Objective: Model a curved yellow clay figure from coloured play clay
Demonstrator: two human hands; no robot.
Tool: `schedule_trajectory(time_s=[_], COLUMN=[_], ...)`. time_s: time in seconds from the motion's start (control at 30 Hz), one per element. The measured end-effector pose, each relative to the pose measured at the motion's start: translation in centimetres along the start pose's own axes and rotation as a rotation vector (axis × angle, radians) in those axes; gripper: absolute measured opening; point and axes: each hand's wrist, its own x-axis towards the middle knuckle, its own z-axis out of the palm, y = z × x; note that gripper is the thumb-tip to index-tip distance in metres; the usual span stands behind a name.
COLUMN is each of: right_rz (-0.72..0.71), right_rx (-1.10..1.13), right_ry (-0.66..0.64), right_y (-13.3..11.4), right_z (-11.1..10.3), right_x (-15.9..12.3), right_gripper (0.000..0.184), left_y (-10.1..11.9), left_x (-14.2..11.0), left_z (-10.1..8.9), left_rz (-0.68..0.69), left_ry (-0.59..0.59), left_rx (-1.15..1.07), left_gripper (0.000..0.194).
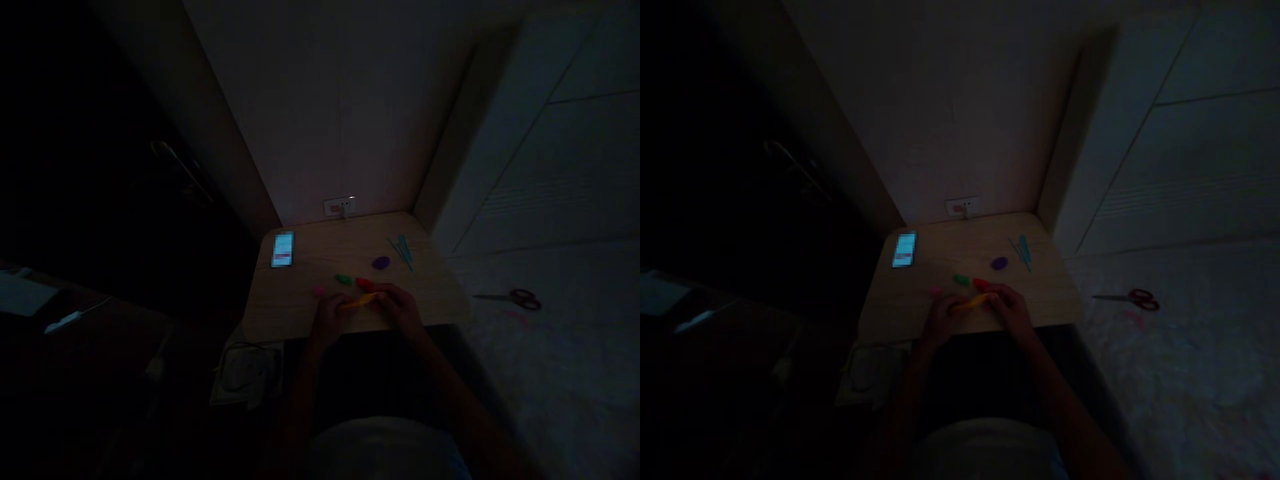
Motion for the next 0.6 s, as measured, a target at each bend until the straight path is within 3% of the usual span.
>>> schedule_trajectory(time_s=[0.33,0.6], right_rz=[-0.018,0.074], right_rx=[-0.060,-0.025], right_ry=[-0.024,-0.064], right_y=[-0.04,0.12], right_z=[0.29,0.43], right_x=[-0.10,-0.40], right_gripper=[0.039,0.044], left_y=[-0.42,-0.29], left_x=[0.10,0.44], left_z=[0.21,0.07], left_rz=[0.047,0.091], left_ry=[0.022,0.162], left_rx=[0.034,0.078], left_gripper=[0.015,0.017])
